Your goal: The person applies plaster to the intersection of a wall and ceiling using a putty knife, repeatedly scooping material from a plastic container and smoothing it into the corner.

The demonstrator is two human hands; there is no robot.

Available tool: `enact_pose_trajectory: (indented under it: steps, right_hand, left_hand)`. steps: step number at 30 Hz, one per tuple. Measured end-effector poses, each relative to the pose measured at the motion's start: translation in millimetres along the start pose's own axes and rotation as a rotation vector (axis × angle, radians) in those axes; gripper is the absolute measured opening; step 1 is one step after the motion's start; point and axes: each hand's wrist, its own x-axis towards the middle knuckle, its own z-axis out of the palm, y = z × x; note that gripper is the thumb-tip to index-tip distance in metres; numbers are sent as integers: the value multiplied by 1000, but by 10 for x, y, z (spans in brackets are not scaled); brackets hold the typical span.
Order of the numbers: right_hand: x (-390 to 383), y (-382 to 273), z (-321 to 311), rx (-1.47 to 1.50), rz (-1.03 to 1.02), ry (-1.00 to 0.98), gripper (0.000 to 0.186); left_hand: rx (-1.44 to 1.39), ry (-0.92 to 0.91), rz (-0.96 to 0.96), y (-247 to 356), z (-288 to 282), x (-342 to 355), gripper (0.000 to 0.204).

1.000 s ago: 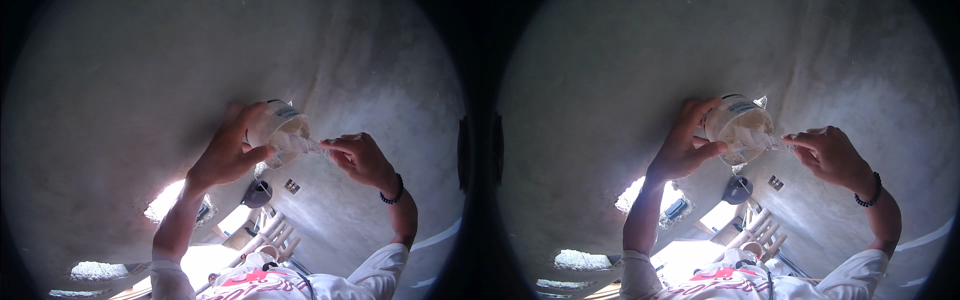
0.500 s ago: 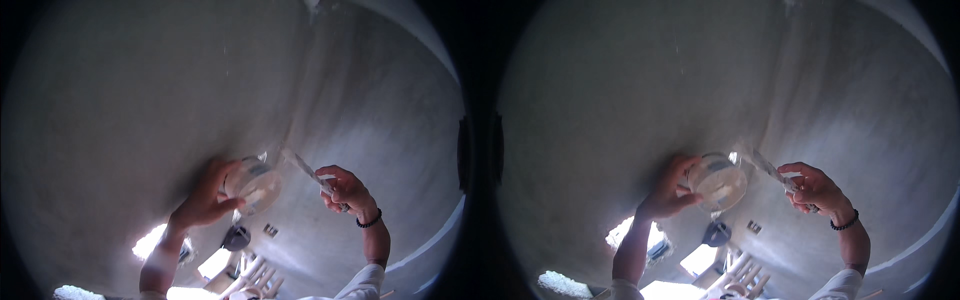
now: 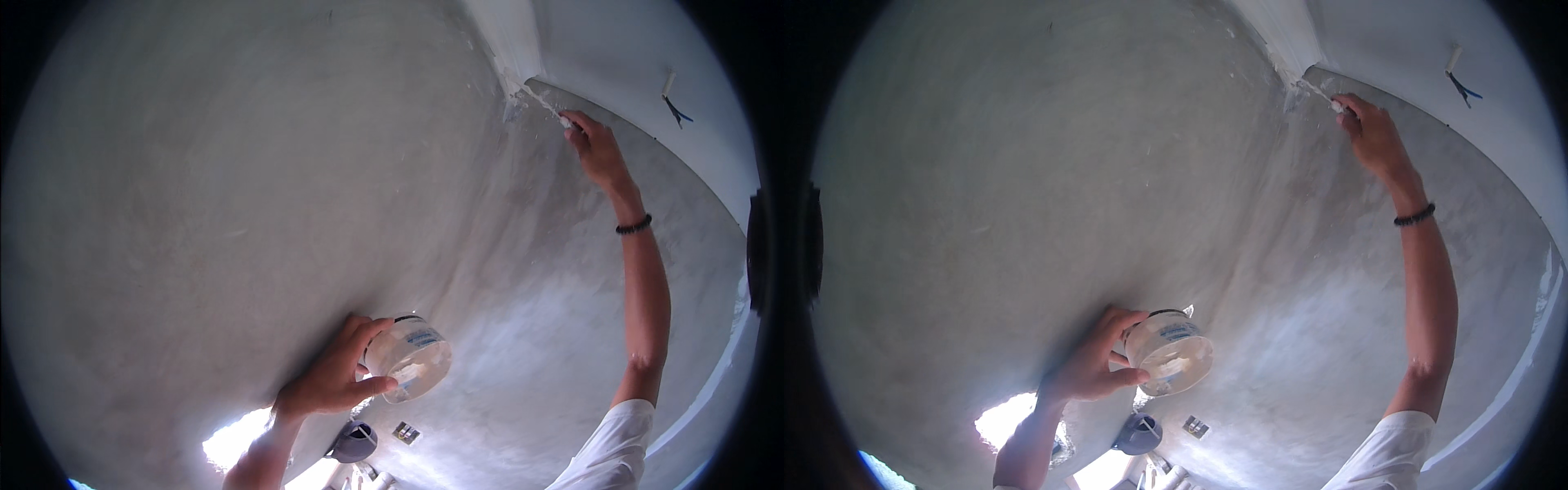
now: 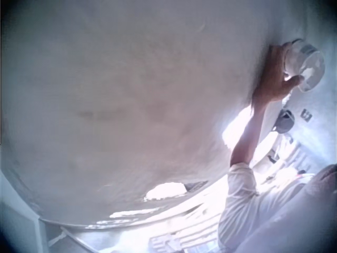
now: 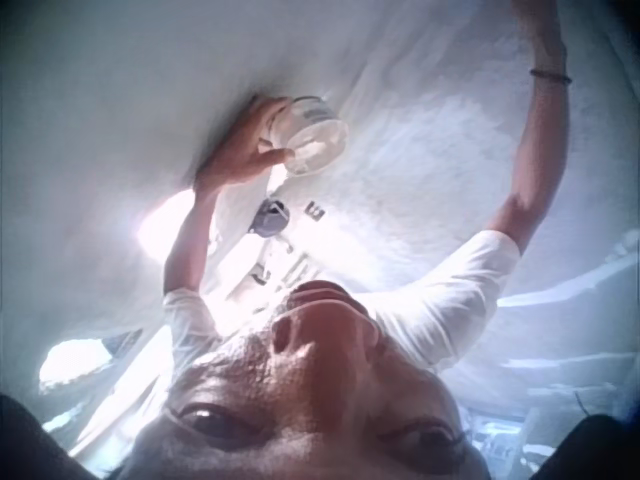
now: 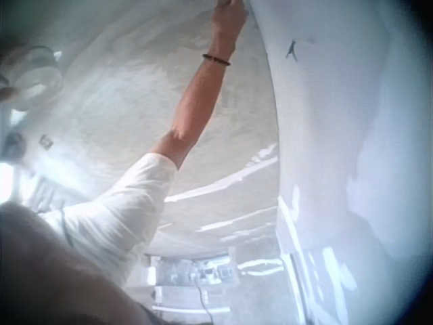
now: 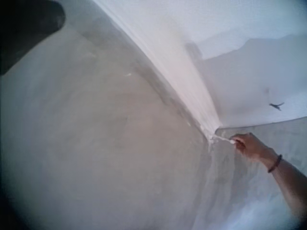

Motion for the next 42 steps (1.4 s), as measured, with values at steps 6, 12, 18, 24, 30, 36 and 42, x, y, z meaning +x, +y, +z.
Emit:
enact_pose_trajectory:
  steps: [6,12,18,24,30,36,42]
  right_hand:
    - [551,-89,-200,-220,2,-124,28]
    - [841,-30,-253,-365,7,-88,29]
    - [1024,105,-263,-463,-97,-46,30]
    - [1069,65,-250,-489,-32,0,30]
    - [1023,182,-196,-497,-21,14,30]
    - [870,43,-187,-507,-1,20,29]
    - [689,1,-251,-497,-59,56,29]
  left_hand:
    - [21,13,48,-35,-10,-43,77]
    - [13,31,57,-92,-9,-74,76]
    - [10,52,33,-79,-7,-72,78]
    - [68,40,48,-90,-17,-70,77]
    - [53,39,66,-159,17,-65,77]
    - [70,55,109,-144,-7,-75,75]
    - [134,75,181,-189,0,-70,70]
